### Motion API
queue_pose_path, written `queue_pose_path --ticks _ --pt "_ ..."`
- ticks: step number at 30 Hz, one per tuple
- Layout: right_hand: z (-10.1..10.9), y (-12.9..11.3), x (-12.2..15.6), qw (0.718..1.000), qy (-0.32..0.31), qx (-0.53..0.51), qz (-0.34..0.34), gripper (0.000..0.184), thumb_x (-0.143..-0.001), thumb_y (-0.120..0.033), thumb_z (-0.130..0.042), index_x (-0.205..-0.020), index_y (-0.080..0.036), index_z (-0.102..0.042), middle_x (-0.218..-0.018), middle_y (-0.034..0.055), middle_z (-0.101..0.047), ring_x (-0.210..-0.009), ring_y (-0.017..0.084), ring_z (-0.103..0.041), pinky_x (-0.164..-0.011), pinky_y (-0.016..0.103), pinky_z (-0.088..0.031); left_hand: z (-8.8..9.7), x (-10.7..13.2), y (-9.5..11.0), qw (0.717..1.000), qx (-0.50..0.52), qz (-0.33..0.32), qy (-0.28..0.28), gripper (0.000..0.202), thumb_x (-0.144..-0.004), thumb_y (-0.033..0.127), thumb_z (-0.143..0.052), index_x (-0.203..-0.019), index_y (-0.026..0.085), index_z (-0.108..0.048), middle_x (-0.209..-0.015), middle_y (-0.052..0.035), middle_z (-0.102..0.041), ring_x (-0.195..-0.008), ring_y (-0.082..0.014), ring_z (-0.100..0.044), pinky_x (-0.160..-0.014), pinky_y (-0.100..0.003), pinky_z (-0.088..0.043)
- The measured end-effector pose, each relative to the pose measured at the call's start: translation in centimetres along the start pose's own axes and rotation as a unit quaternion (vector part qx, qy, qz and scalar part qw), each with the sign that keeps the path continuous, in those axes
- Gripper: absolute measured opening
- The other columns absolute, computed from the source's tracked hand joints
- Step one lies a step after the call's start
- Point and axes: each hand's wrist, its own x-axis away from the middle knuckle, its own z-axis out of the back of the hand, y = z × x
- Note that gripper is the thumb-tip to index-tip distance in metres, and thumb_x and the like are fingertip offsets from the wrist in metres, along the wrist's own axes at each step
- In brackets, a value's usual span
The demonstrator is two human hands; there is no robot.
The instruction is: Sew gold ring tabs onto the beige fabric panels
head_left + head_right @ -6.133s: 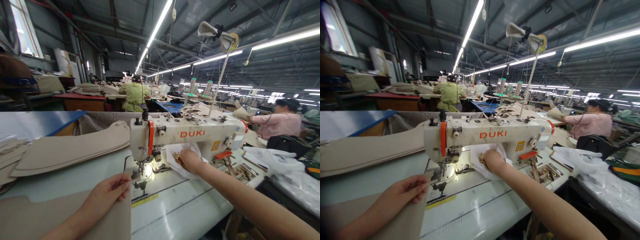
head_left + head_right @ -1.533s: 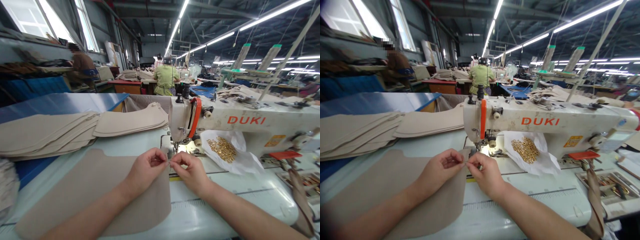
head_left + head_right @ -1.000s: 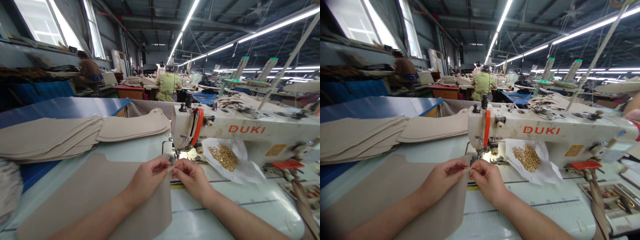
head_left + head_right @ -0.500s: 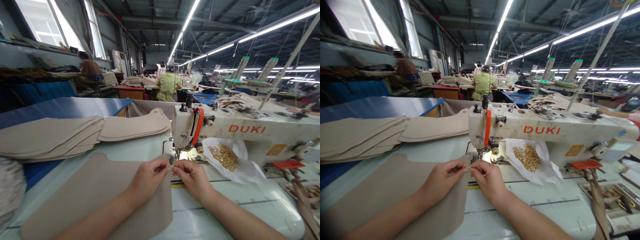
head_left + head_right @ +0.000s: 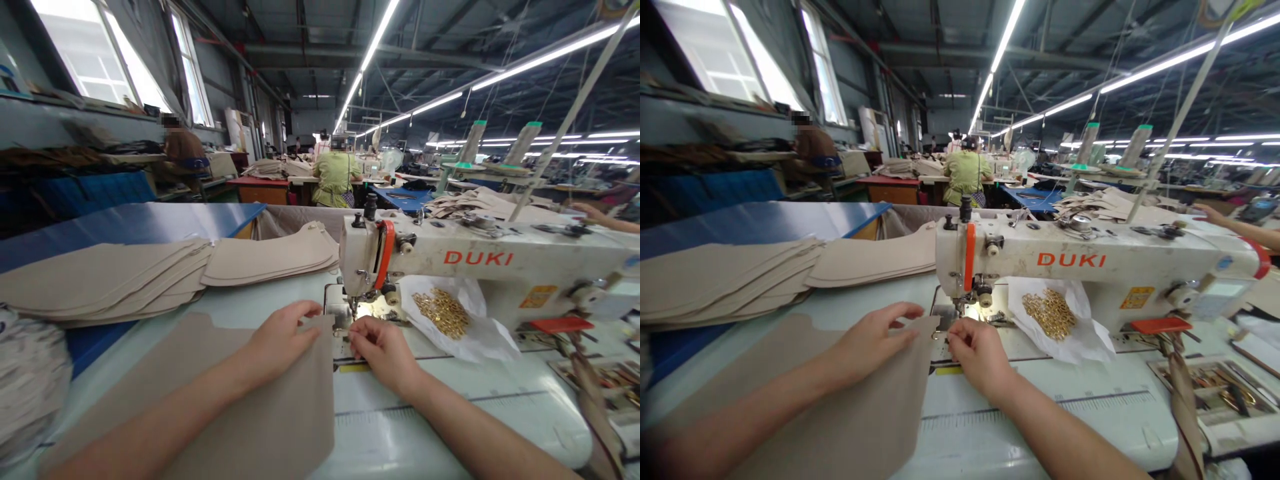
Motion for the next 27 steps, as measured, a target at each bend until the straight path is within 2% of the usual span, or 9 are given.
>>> queue_pose_path --ticks 3,6,9,12,18,23,27 --pt "0.1 0.1 -0.2 0.998 -0.007 -0.042 -0.049 0.010 -0.078 -0.019 -0.053 -0.069 -0.017 -0.056 -0.054 -0.0047 -0.055 -0.047 0.009 -0.050 -0.049 0.019 -0.037 -0.7 1.1 -1.5 0.993 -0.090 -0.069 0.014 0.034 -0.081 0.031 -0.051 -0.111 0.016 -0.060 -0.117 -0.0109 -0.063 -0.110 -0.0247 -0.056 -0.097 -0.040 -0.044" --pt "0.3 -0.2 -0.4 0.995 -0.015 -0.051 -0.088 0.010 -0.078 -0.015 -0.052 -0.068 -0.016 -0.056 -0.053 -0.0059 -0.055 -0.043 0.007 -0.048 -0.045 0.017 -0.035 -2.6 2.1 -2.6 0.982 -0.145 -0.116 0.029 0.033 -0.088 0.029 -0.045 -0.115 0.016 -0.057 -0.124 -0.0117 -0.059 -0.115 -0.0230 -0.053 -0.100 -0.041 -0.044" --pt "0.5 -0.8 -0.7 0.990 -0.029 -0.045 -0.128 0.014 -0.076 -0.007 -0.051 -0.066 -0.016 -0.055 -0.050 -0.0070 -0.055 -0.038 0.005 -0.047 -0.040 0.015 -0.033 -4.4 2.3 -2.8 0.974 -0.167 -0.141 0.064 0.032 -0.090 0.028 -0.042 -0.117 0.015 -0.055 -0.122 -0.0119 -0.059 -0.114 -0.0222 -0.054 -0.099 -0.040 -0.046" --pt "0.8 -1.5 -1.2 0.983 -0.043 -0.034 -0.175 0.018 -0.074 -0.001 -0.050 -0.063 -0.015 -0.055 -0.048 -0.0075 -0.056 -0.035 0.004 -0.047 -0.037 0.014 -0.031 -5.4 1.9 -2.5 0.970 -0.166 -0.157 0.081 0.033 -0.089 0.028 -0.043 -0.119 0.015 -0.052 -0.121 -0.0127 -0.060 -0.113 -0.0233 -0.055 -0.097 -0.042 -0.047" --pt "0.7 -2.1 -2.8 0.967 -0.070 -0.014 -0.245 0.023 -0.076 -0.001 -0.050 -0.058 -0.015 -0.052 -0.043 -0.0075 -0.055 -0.032 0.004 -0.049 -0.032 0.012 -0.031 -5.7 1.4 -2.4 0.975 -0.148 -0.149 0.077 0.037 -0.089 0.030 -0.044 -0.122 0.014 -0.048 -0.121 -0.0148 -0.059 -0.113 -0.0253 -0.056 -0.096 -0.044 -0.048" --pt "0.5 -2.2 -3.8 0.957 -0.106 -0.006 -0.269 0.025 -0.077 -0.002 -0.049 -0.056 -0.015 -0.051 -0.044 -0.0062 -0.056 -0.032 0.005 -0.052 -0.031 0.012 -0.032 -5.7 1.5 -2.5 0.977 -0.134 -0.148 0.068 0.035 -0.087 0.029 -0.046 -0.119 0.015 -0.051 -0.120 -0.0131 -0.060 -0.113 -0.0249 -0.056 -0.096 -0.043 -0.047" --pt "0.8 -2.6 -4.3 0.952 -0.122 0.005 -0.280 0.023 -0.076 -0.002 -0.053 -0.056 -0.014 -0.053 -0.044 -0.0052 -0.058 -0.033 0.006 -0.053 -0.033 0.012 -0.035 -5.1 1.0 -1.8 0.977 -0.123 -0.159 0.074 0.029 -0.086 0.028 -0.049 -0.111 0.015 -0.057 -0.115 -0.0122 -0.063 -0.108 -0.0246 -0.059 -0.093 -0.041 -0.049"
